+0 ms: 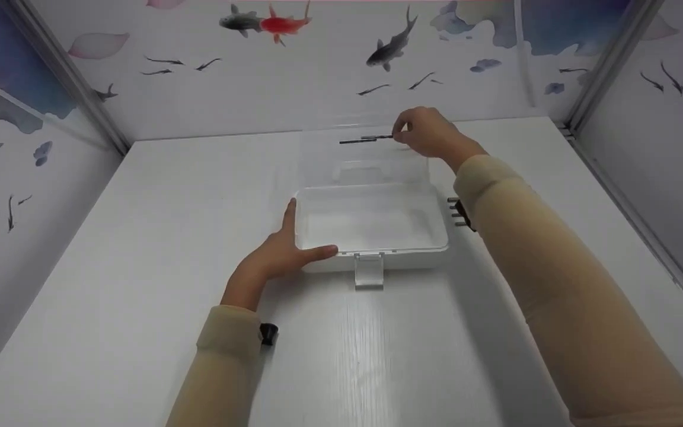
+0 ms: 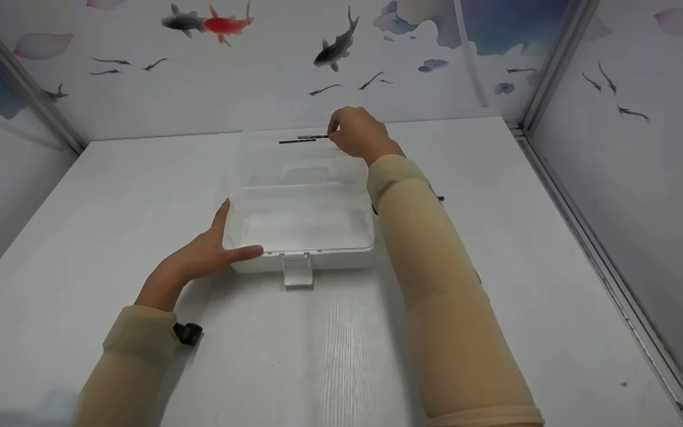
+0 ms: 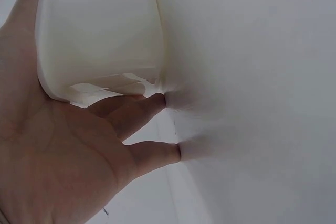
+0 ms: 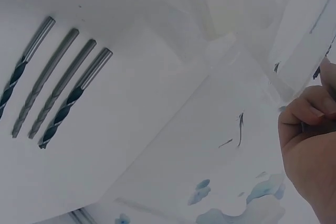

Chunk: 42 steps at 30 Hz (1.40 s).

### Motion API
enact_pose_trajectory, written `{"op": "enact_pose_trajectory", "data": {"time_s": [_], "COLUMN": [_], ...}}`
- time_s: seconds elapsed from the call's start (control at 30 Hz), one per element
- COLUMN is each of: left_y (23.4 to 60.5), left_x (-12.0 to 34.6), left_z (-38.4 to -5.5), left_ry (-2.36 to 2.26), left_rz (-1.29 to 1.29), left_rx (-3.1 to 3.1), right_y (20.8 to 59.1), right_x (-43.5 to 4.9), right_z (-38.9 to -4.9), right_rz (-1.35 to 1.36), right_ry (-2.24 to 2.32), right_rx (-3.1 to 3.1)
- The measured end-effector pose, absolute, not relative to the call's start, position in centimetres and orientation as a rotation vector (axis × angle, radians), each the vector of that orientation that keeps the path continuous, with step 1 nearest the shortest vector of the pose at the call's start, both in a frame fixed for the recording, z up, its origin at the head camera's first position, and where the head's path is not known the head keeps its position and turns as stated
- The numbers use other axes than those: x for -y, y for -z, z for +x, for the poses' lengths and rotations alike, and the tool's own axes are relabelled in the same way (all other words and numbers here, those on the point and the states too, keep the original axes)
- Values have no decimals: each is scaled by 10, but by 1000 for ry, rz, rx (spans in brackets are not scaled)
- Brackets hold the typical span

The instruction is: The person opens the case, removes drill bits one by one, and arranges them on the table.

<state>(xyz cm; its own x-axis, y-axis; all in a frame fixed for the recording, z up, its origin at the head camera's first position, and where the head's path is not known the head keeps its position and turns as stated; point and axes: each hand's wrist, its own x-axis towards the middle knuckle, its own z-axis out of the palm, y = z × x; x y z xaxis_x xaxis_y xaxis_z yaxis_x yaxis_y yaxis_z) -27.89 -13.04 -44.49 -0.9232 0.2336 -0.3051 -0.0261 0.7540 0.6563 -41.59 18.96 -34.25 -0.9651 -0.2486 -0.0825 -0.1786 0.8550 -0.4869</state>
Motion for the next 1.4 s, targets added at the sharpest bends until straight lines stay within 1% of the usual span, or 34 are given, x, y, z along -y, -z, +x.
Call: {"op": "enact_pose_trajectory", "data": {"time_s": [0.33, 0.87, 1.2, 1.4], "left_y": [447, 445, 444, 446], "left_x": [132, 130, 129, 128], "left_z": [-279, -282, -280, -278], "left_ry": [-996, -975, -964, -963], "left_rz": [150, 165, 160, 145], "left_rx": [-2584, -2594, -2592, -2591], "right_y": [327, 303, 311, 324], "right_x": [-199, -211, -221, -229], "right_z": [-410, -384, -364, -353], "right_rz": [-470, -528, -577, -548], "right_ry": [762, 771, 726, 772], "right_rx": [-2817, -2773, -2790, -2792]}}
